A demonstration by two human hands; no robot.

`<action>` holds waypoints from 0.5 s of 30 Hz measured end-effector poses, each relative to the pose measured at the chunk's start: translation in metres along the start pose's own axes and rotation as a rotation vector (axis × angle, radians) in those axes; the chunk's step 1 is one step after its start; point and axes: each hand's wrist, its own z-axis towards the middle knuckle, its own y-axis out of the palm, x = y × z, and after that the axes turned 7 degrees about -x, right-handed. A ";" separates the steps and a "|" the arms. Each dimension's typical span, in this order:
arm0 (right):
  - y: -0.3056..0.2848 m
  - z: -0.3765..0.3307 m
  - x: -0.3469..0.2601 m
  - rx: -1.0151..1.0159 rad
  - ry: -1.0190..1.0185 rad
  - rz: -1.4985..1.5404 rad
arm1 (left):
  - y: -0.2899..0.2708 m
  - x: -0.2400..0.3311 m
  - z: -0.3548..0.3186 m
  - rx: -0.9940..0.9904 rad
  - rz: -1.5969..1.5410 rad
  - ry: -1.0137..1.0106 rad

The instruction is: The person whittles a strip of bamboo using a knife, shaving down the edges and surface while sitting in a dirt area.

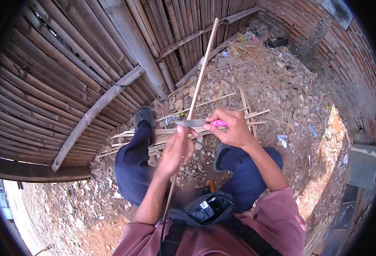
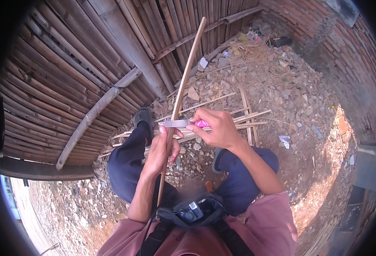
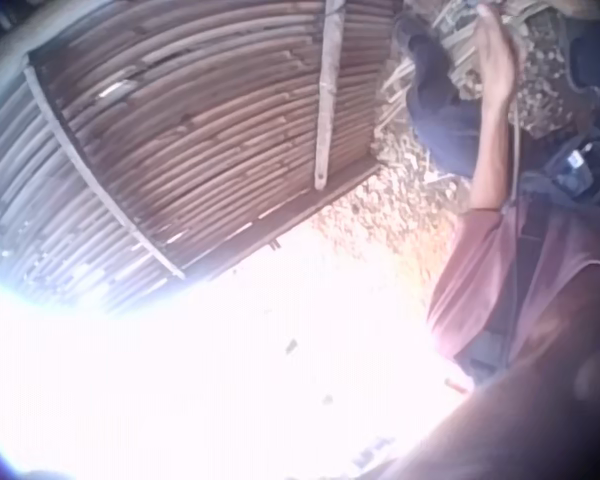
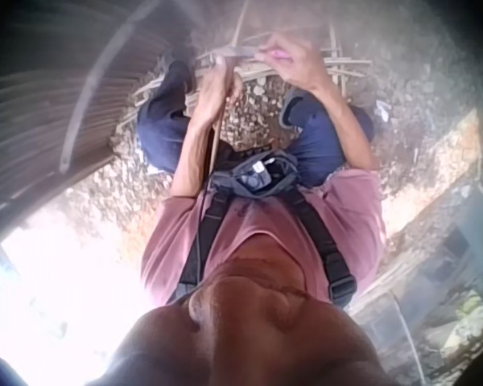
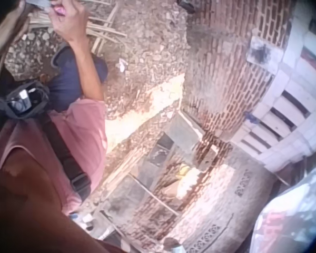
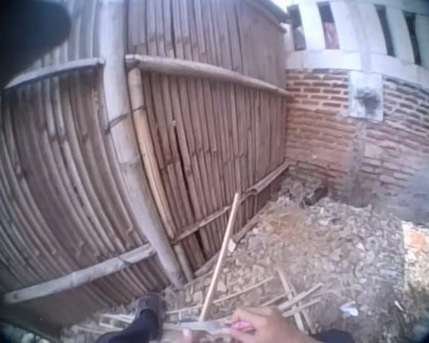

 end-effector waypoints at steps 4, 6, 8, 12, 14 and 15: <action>0.003 0.002 -0.002 -0.008 -0.018 -0.002 | -0.008 -0.013 0.002 0.074 -0.062 0.026; 0.005 0.002 0.001 -0.007 -0.020 0.001 | -0.010 -0.010 0.001 0.083 -0.055 0.030; 0.006 0.002 0.001 -0.019 -0.019 -0.008 | -0.010 -0.007 -0.001 0.089 -0.035 0.046; 0.007 0.002 0.000 -0.042 -0.024 -0.020 | -0.010 -0.008 -0.005 0.068 -0.086 0.055; 0.007 0.003 -0.001 -0.041 -0.038 0.012 | -0.013 -0.009 -0.006 0.058 -0.139 0.040; 0.009 0.003 -0.002 -0.040 -0.048 0.040 | -0.013 -0.009 -0.007 0.067 -0.127 0.047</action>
